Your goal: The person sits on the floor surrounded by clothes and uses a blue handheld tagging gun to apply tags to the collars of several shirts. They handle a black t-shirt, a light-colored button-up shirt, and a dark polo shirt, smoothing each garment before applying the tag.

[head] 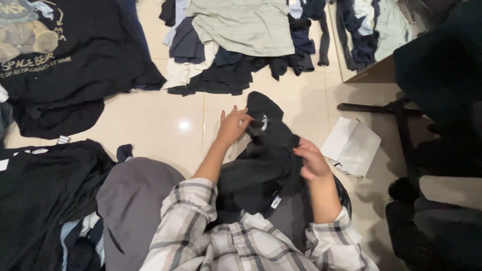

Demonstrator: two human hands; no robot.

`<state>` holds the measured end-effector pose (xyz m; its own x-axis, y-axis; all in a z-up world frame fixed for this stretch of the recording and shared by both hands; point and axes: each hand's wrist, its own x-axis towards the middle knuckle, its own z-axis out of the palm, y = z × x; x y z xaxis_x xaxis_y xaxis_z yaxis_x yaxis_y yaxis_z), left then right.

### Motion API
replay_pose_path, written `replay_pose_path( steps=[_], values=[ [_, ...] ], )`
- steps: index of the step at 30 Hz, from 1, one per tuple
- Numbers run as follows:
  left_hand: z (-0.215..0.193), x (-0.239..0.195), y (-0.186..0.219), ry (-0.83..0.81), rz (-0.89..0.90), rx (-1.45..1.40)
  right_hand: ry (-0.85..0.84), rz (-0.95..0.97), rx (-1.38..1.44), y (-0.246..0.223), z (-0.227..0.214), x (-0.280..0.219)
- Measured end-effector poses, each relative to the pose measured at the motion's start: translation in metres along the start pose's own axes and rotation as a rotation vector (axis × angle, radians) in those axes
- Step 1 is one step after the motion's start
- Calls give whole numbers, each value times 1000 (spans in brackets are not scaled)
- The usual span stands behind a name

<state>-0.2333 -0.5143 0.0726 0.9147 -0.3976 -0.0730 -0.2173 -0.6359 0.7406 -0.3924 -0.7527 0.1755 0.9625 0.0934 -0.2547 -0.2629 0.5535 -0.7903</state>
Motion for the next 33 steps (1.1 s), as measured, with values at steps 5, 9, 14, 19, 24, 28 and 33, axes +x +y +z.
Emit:
replay_pose_path(
  steps=[5, 9, 14, 19, 24, 28, 33],
  values=[
    [-67, 2, -45, 444, 69, -472, 39, -96, -79, -49, 33, -14],
    [-158, -24, -29, 604, 109, -406, -110, -149, -627, -72, 86, -15],
    [-247, -66, -21, 329, 178, -210, 148, -414, -1140, -72, 77, 22],
    [-318, -123, -14, -25, 70, 148, 261, -350, -1053, -90, 57, 43],
    [-376, -171, 35, -347, -187, -68, -194, -51, -750, -120, 68, 36],
    [-369, -79, 5, 189, 269, 112, -71, -413, -1073, -130, 73, 157],
    [-270, -11, 0, 701, -51, 589, 54, -648, -1537, -54, 100, 223]
  ],
)
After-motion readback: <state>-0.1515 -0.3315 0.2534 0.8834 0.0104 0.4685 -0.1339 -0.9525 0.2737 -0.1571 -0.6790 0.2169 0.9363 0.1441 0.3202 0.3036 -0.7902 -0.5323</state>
